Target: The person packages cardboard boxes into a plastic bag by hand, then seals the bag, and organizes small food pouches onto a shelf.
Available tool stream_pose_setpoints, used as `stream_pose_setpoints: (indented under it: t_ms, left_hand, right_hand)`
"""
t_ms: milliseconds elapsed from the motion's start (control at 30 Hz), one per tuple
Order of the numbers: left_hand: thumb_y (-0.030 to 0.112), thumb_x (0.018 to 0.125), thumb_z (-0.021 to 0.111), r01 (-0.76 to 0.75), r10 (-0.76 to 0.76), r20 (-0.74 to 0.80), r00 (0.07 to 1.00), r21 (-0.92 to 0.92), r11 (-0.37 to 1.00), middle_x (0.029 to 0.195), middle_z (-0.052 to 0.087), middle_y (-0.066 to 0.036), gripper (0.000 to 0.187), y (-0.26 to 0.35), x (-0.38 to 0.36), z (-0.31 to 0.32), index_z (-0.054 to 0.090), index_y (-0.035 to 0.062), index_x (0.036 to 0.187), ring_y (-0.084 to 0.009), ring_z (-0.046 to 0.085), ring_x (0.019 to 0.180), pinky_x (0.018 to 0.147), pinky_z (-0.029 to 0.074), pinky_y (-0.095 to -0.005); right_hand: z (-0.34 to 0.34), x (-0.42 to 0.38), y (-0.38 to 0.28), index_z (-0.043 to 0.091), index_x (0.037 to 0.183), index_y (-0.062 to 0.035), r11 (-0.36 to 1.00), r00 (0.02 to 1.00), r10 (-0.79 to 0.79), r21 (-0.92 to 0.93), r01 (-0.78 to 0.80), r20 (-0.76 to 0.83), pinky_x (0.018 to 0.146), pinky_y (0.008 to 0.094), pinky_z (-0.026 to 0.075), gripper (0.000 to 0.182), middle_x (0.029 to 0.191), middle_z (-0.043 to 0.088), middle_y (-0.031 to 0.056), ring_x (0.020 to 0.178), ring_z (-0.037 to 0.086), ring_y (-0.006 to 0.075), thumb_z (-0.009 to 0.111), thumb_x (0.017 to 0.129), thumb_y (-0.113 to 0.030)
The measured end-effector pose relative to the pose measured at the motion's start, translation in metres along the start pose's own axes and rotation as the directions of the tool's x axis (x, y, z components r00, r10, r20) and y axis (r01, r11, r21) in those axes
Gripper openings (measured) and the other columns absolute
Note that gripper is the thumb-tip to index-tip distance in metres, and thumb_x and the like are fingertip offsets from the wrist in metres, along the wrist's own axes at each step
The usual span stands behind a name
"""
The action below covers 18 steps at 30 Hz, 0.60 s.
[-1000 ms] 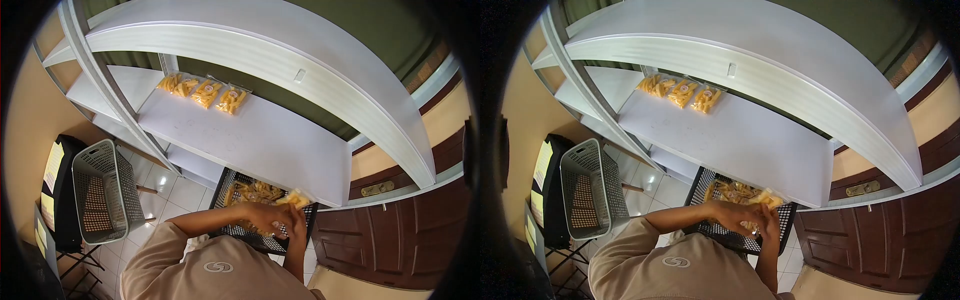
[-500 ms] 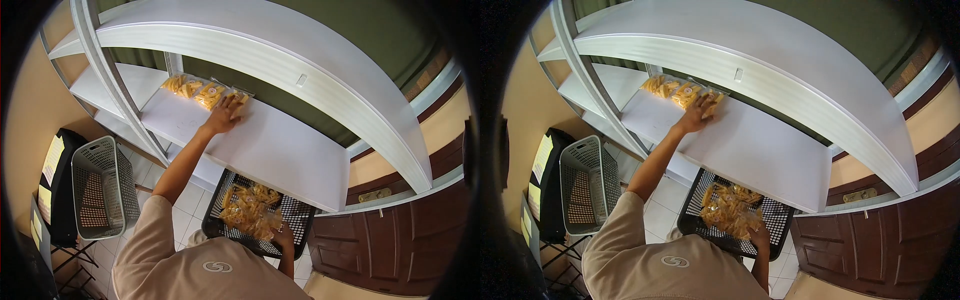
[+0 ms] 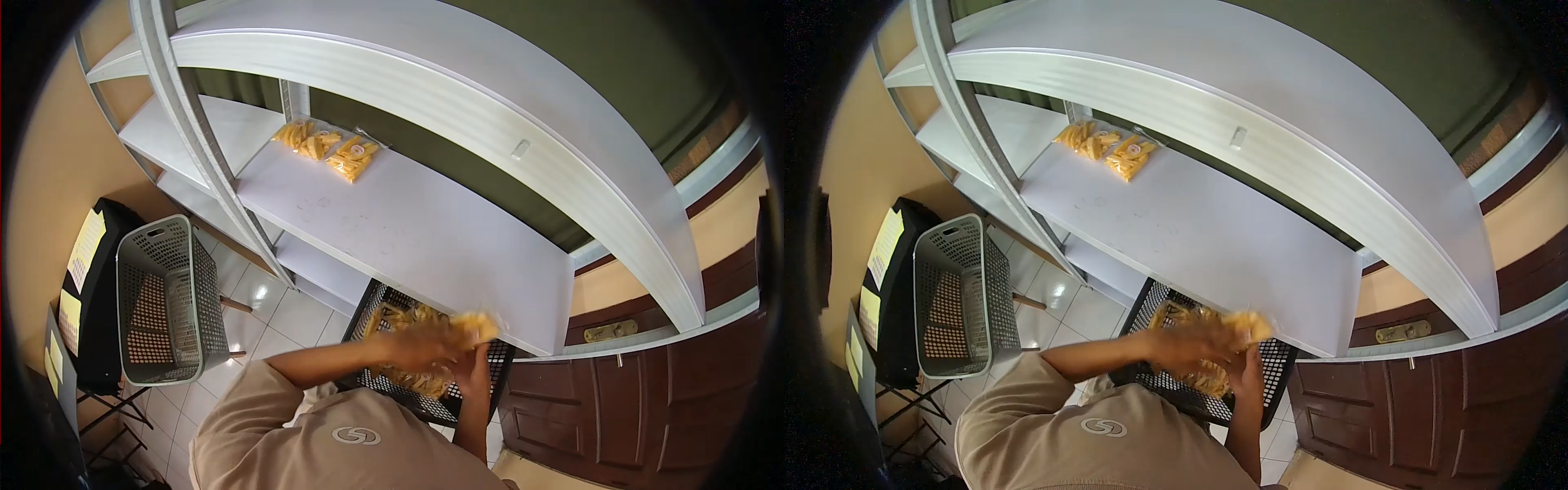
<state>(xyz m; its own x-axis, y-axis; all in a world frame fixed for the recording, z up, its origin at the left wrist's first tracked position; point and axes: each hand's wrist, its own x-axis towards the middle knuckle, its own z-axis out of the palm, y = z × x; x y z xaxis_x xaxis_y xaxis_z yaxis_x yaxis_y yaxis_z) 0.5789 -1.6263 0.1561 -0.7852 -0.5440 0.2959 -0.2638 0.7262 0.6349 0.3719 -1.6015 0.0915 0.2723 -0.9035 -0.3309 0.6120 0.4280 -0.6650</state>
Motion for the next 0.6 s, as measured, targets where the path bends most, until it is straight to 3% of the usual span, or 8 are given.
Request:
stream_pose_setpoints:
  t_ms: [33, 67, 133, 200, 267, 367, 433, 600]
  left_hand:
    - [0.027, 0.088, 0.064, -0.191, 0.195, 0.012, 0.981, -0.139, 0.972, 0.135, 0.049, -0.013, 0.036, 0.005, -0.002, 0.005, 0.063, 0.013, 0.121, -0.0325, 0.046, 0.124, 0.102, 0.037, -0.0504]
    - [0.027, 0.088, 0.064, -0.189, 0.192, 0.006, 0.981, -0.138, 0.972, 0.135, 0.049, -0.013, 0.036, 0.001, -0.004, 0.006, 0.063, 0.013, 0.121, -0.0325, 0.046, 0.124, 0.102, 0.037, -0.0504]
    - [0.024, 0.089, 0.065, 0.217, 0.053, 0.457, 0.888, -0.518, 0.827, 0.121, 0.06, -0.016, 0.037, -0.013, -0.012, 0.009, 0.061, 0.0065, 0.121, -0.0304, 0.056, 0.115, 0.099, 0.043, -0.0443]
    - [0.018, 0.088, 0.065, -0.016, 0.054, 0.064, 0.996, -0.492, 0.871, 0.112, 0.065, -0.017, 0.035, -0.031, -0.02, -0.017, 0.06, 0.0043, 0.121, -0.0299, 0.062, 0.105, 0.093, 0.049, -0.0379]
    - [0.01, 0.087, 0.065, 0.128, -0.173, -0.065, 0.983, -0.437, 0.89, 0.114, 0.065, -0.013, 0.031, -0.05, -0.031, -0.073, 0.062, 0.0039, 0.117, -0.0253, 0.063, 0.101, 0.088, 0.051, -0.0368]
    - [0.002, 0.083, 0.065, 0.282, -0.356, -0.474, 0.805, -0.223, 0.933, 0.111, 0.066, -0.007, 0.025, -0.106, -0.046, -0.142, 0.066, 0.0061, 0.107, -0.0214, 0.064, 0.094, 0.08, 0.051, -0.0303]
    - [0.004, 0.083, 0.064, 0.39, -0.156, -0.733, 0.662, 0.158, 0.907, 0.111, 0.065, -0.013, 0.024, -0.157, -0.061, -0.175, 0.066, 0.0053, 0.107, -0.0278, 0.062, 0.099, 0.084, 0.05, -0.0355]
    - [0.025, 0.082, 0.068, 0.774, -0.268, -0.796, 0.543, 0.351, 0.526, 0.136, 0.047, -0.017, 0.044, -0.233, -0.088, -0.175, 0.055, 0.0128, 0.123, -0.0427, 0.043, 0.123, 0.093, 0.042, -0.0557]
  right_hand:
    - [-0.005, 0.003, 0.003, 0.05, 0.127, -0.0031, 1.0, 1.0, 0.006, -0.004, -0.006, 0.005, 0.08, 0.0353, 0.053, 0.057, 0.117, 0.06, 0.0142, 0.096, 0.063, 0.0247, 0.063, 0.09, -0.045]
    - [-0.012, 0.008, 0.005, 0.053, 0.123, -0.0021, 0.949, 0.993, 0.016, -0.31, -0.053, -0.119, 0.078, 0.0325, 0.052, 0.049, 0.111, 0.062, 0.0116, 0.092, 0.063, 0.0207, 0.065, 0.09, -0.037]
    - [0.005, 0.003, 0.001, 0.063, 0.109, -0.0007, 0.806, 0.975, -0.029, -0.582, -0.108, -0.221, 0.072, 0.0263, 0.049, 0.027, 0.095, 0.066, 0.0037, 0.083, 0.062, 0.0117, 0.068, 0.088, -0.018]
    - [-0.011, 0.001, 0.009, 0.064, 0.107, -0.0004, 0.761, 0.98, -0.014, -0.638, -0.119, -0.199, 0.072, 0.0263, 0.049, 0.027, 0.094, 0.066, 0.0039, 0.082, 0.062, 0.0118, 0.068, 0.088, -0.019]
    - [-0.051, 0.002, 0.028, 0.065, 0.106, -0.0008, 0.611, 0.985, -0.003, -0.781, -0.133, -0.17, 0.071, 0.029, 0.05, 0.031, 0.092, 0.069, 0.006, 0.079, 0.064, 0.0143, 0.07, 0.086, -0.024]
    - [-0.066, -0.006, 0.036, 0.067, 0.104, -0.0018, 0.365, 0.978, 0.068, -0.908, -0.208, -0.197, 0.067, 0.0267, 0.05, 0.029, 0.087, 0.069, 0.0046, 0.074, 0.064, 0.0122, 0.071, 0.084, -0.023]
    - [-0.083, -0.006, 0.043, 0.069, 0.103, -0.0039, 0.217, 0.967, 0.084, -0.942, -0.254, -0.241, 0.066, 0.0285, 0.052, 0.035, 0.084, 0.07, 0.007, 0.074, 0.066, 0.0136, 0.073, 0.082, -0.032]
    - [-0.073, -0.013, 0.042, 0.068, 0.108, -0.0032, -0.077, 0.912, 0.092, -0.915, -0.395, -0.401, 0.078, 0.0351, 0.053, 0.055, 0.093, 0.07, 0.0176, 0.087, 0.069, 0.0252, 0.074, 0.076, -0.048]
